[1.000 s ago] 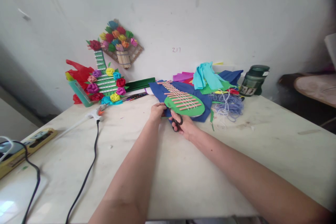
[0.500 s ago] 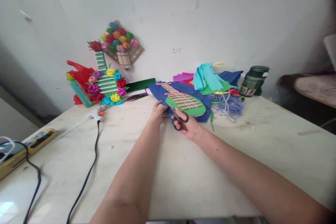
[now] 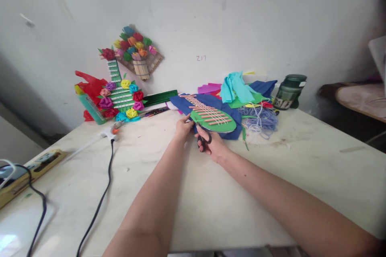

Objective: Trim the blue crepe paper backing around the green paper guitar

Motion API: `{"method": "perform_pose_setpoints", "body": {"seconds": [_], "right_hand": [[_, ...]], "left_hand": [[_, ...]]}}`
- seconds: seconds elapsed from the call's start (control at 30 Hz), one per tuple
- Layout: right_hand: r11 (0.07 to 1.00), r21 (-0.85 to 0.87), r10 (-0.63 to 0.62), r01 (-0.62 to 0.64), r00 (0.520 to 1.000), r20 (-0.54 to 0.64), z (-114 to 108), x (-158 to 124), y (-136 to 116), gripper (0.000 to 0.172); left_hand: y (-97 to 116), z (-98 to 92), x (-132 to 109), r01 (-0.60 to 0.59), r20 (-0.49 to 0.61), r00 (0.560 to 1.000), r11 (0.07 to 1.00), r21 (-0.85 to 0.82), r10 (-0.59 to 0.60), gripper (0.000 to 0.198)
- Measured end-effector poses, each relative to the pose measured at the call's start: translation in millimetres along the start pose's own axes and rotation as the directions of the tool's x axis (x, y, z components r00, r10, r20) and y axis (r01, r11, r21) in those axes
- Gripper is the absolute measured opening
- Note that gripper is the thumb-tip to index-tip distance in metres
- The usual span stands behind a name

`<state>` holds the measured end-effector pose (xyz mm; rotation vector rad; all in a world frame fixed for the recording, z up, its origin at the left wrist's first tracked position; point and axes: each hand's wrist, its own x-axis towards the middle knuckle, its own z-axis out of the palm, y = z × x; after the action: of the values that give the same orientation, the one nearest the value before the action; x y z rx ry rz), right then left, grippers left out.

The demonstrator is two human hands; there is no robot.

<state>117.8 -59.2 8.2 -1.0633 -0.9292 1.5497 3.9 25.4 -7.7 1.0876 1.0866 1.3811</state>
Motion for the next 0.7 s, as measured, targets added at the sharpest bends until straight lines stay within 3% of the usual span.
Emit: {"method": "perform_pose_setpoints", "body": {"seconds": [0.17,0.5,0.7], "right_hand": [[1.0,-0.003,0.004,-0.004,1.0,0.019,-0.6,2.4,2.6,0.034],[0.986,0.155,0.04,-0.055,0.995,0.095,-10.6,4.2,-10.6,0.042],[0.965,0.231,0.089,-0.124,0.984,0.155,-14.6,4.4,-18.7,0.044]], "left_hand": [[2.2,4.6,-3.8,0.063,0.071,0.996,0.991,-0.114,-0.056,0.045],[-4.8,3.3,3.0,-0.092,0.032,0.995,0.992,-0.084,0.095,0.037],[-4.6,8.3,4.8,-0.062,-0.022,0.998,0.997,-0.056,0.061,0.034]]}}
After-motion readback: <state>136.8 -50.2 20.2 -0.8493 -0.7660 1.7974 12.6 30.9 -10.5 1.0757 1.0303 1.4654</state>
